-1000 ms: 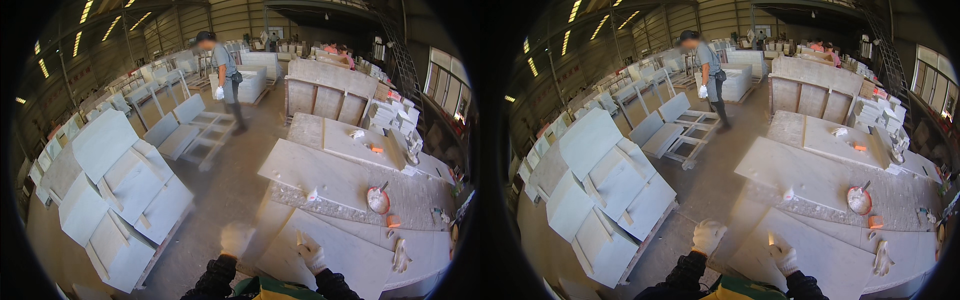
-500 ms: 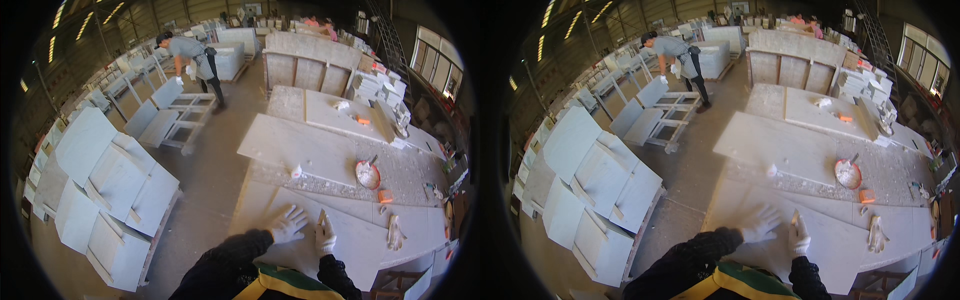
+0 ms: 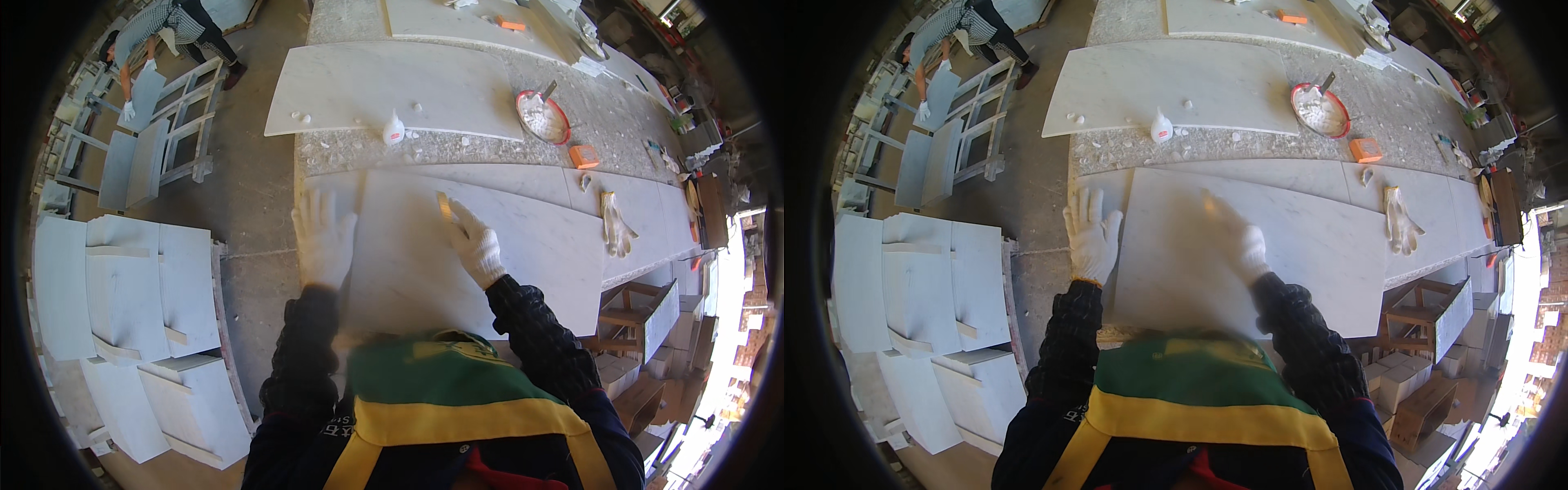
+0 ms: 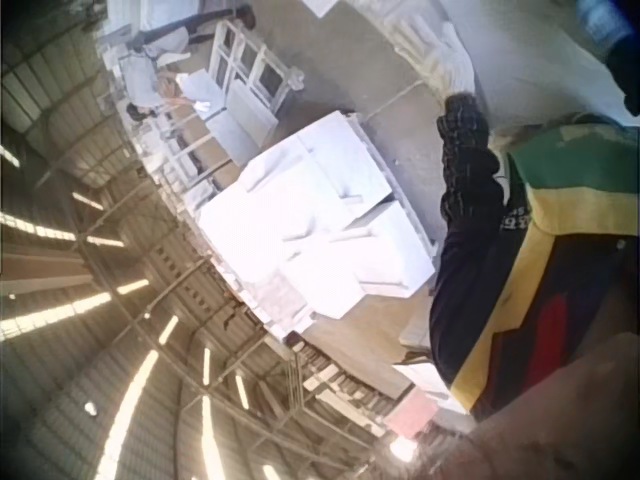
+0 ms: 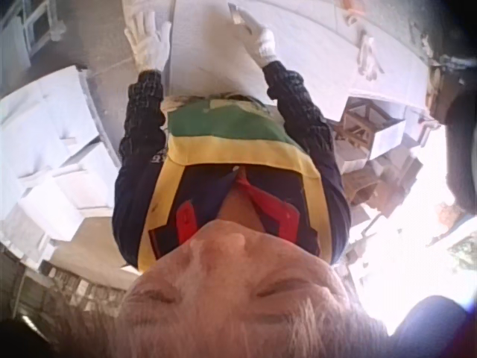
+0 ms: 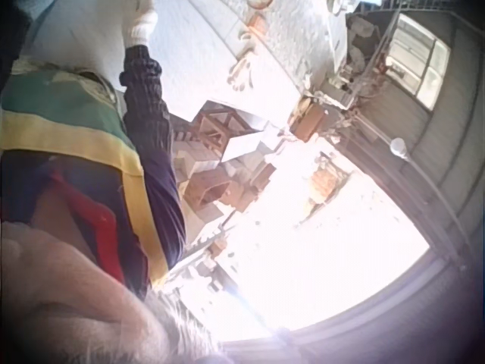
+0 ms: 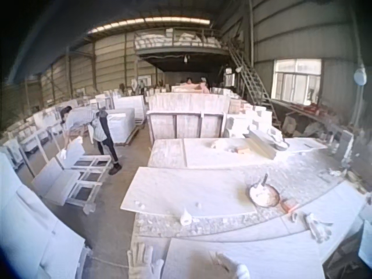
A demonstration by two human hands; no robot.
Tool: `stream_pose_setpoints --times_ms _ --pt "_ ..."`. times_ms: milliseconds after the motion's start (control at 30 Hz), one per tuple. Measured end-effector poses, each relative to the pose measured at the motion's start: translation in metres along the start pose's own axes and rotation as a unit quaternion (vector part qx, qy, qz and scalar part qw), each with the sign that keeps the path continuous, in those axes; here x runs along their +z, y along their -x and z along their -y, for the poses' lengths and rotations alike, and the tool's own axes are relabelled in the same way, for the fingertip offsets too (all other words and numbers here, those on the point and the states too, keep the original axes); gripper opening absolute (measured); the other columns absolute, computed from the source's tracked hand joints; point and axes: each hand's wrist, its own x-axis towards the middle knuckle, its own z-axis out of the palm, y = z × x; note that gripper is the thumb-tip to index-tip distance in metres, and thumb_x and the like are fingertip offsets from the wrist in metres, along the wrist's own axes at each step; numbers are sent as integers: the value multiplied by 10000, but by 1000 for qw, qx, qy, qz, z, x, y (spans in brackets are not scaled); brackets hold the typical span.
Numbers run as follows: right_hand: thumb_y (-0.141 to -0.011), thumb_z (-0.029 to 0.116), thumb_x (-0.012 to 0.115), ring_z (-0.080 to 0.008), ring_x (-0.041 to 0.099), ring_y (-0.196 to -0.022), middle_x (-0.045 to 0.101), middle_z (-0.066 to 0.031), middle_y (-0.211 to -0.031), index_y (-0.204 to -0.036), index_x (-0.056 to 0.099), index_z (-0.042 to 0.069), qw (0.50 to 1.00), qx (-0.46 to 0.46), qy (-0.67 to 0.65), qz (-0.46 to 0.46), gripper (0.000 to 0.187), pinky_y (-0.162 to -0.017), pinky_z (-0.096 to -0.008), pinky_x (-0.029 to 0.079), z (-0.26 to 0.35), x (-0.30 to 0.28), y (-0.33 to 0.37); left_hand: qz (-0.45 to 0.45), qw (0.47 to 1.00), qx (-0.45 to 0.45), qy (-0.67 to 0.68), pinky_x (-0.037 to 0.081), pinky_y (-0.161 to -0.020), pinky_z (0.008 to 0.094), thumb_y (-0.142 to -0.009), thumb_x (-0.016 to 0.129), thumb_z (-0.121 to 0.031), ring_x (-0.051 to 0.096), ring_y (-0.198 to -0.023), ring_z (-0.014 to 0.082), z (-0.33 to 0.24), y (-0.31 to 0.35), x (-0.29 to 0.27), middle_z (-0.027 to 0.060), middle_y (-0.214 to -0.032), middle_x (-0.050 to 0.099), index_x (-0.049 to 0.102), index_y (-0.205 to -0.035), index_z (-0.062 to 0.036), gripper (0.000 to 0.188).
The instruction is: The person applies adhesive from a squeeze bottle along the edges of a large white tile, then uses a small metal tool to spread and smooth the adhesive. After finishing, the person lifts the tile and places it onto a stack of similar tiles.
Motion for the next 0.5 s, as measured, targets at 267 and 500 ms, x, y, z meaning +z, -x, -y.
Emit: stream_pose_setpoints --times_ms 267,500 --pt "-969 275 600 -414 699 -989 735 -212 -1089 -1401 619 171 971 53 206 110 445 -815 -495 566 45 16 -50 40 995 55 72 237 -1247 551 -1052 544 -411 425 -1437 448 -13 -4 -20 213 -1523 526 627 -1417 -136 464" --pt "-987 329 587 -376 717 -942 748 -173 -1039 -1409 625 246 937 125 303 123 431 -763 -502 563 48 34 -53 4 996 67 64 258 -1230 562 -997 607 -367 445 -1379 392 -14 -5 -19 144 -1428 560 645 -1344 -142 416"
